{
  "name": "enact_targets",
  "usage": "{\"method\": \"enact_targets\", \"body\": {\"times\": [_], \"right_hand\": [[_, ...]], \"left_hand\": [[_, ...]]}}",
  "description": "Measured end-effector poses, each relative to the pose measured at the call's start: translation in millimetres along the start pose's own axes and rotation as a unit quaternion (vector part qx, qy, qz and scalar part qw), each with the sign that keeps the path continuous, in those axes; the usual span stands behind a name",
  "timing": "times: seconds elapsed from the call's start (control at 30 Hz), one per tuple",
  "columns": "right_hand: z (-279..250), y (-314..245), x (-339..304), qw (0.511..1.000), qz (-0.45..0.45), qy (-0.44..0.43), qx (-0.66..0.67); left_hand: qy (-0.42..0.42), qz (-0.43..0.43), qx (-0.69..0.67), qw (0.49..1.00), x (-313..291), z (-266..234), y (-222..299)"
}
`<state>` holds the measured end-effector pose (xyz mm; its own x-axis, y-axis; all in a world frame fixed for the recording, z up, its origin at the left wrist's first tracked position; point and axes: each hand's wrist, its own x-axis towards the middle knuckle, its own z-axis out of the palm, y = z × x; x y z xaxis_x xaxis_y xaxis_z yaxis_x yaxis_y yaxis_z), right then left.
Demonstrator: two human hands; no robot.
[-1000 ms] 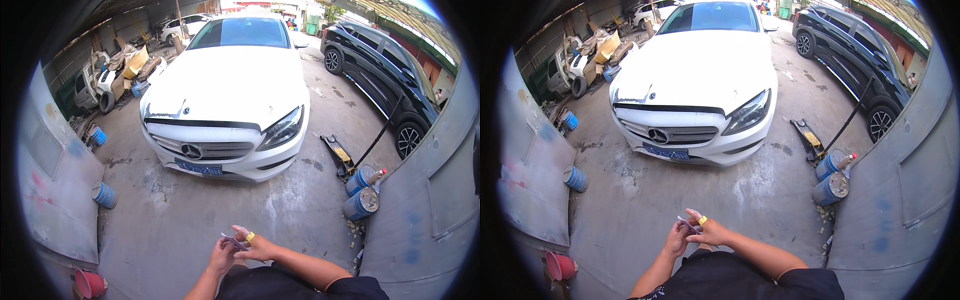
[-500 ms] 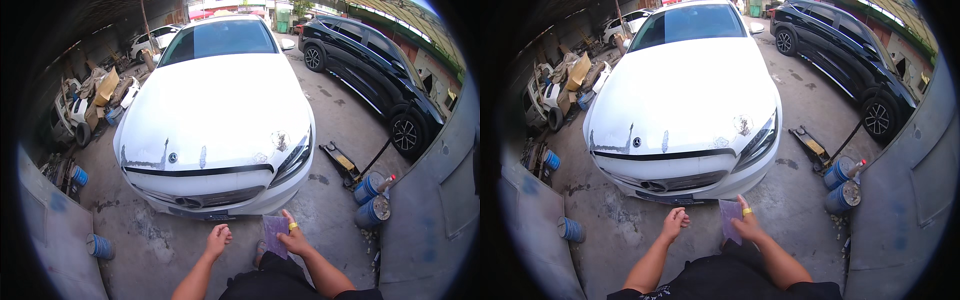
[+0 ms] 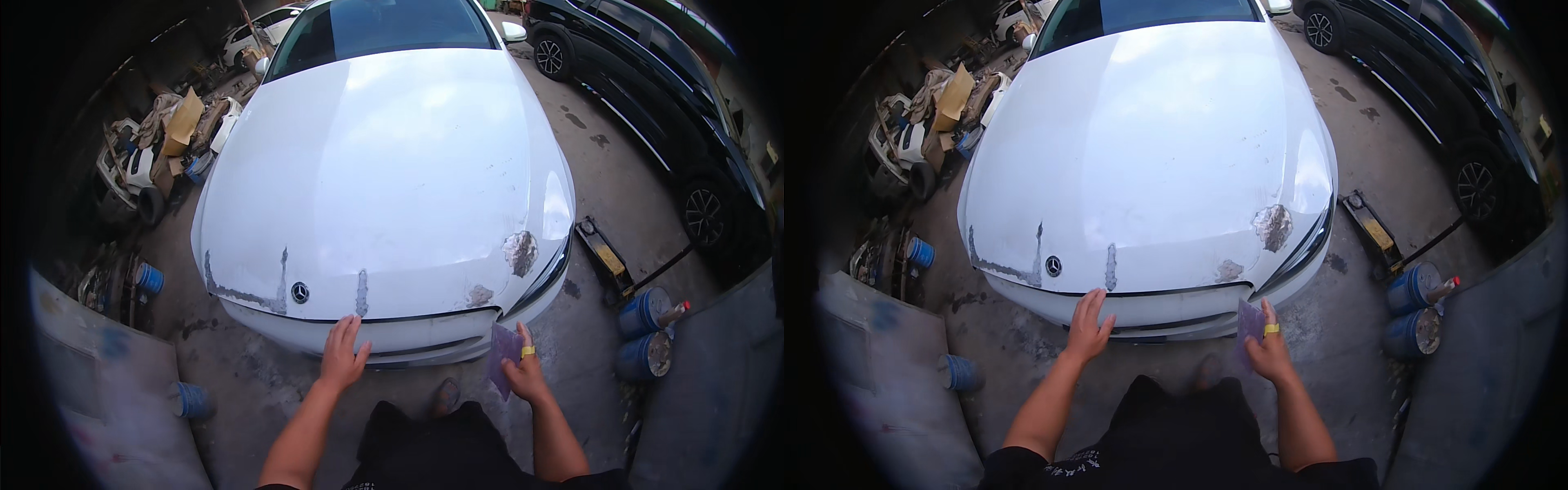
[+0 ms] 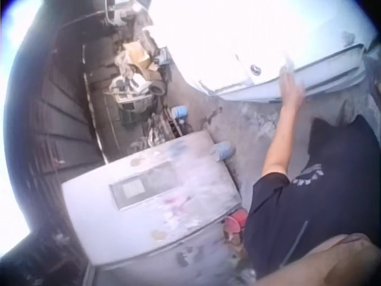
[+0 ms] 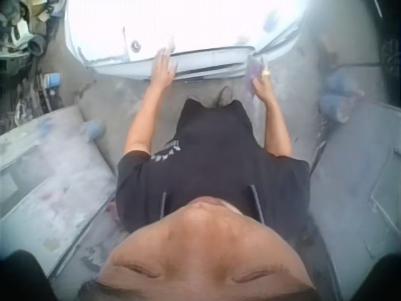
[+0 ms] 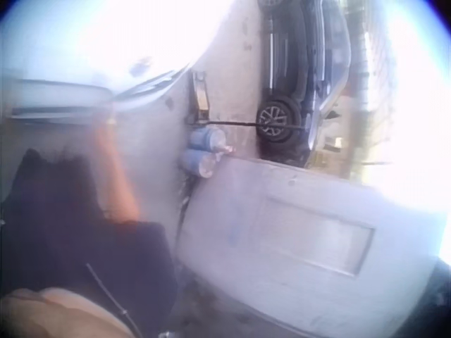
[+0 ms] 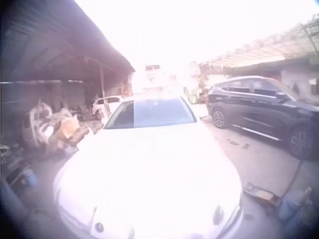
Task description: The person retrieves a sanding block and sands the hood of a white Mercedes-Benz. They rub the sanding block over several areas of the hood, including around the emblem and near the headlights, to smooth the surface.
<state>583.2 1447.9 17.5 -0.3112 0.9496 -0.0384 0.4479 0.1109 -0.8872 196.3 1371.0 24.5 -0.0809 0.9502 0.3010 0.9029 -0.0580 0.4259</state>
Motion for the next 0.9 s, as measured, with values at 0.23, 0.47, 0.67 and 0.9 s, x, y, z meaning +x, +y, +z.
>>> {"method": "enact_targets", "body": {"times": [0.23,0.47,0.67,0.9], "right_hand": [[35.5,-23.4,34.5,0.991,-0.064,0.03,-0.116],[131.8,-28.1,76.6,0.937,-0.078,0.145,-0.31],[184.1,-16.8,106.7,0.94,-0.062,0.22,-0.255],[163.5,-6.4,161.7,0.932,-0.032,0.283,-0.224]], "left_hand": [[-0.18,0.095,0.188,0.961,89.5,34.2,-55.0],[-0.199,0.191,0.18,0.944,110.2,56.4,-84.2],[-0.195,0.211,0.156,0.945,112.9,52.2,-84.4],[-0.237,0.208,0.174,0.933,115.2,47.5,-80.6]]}}
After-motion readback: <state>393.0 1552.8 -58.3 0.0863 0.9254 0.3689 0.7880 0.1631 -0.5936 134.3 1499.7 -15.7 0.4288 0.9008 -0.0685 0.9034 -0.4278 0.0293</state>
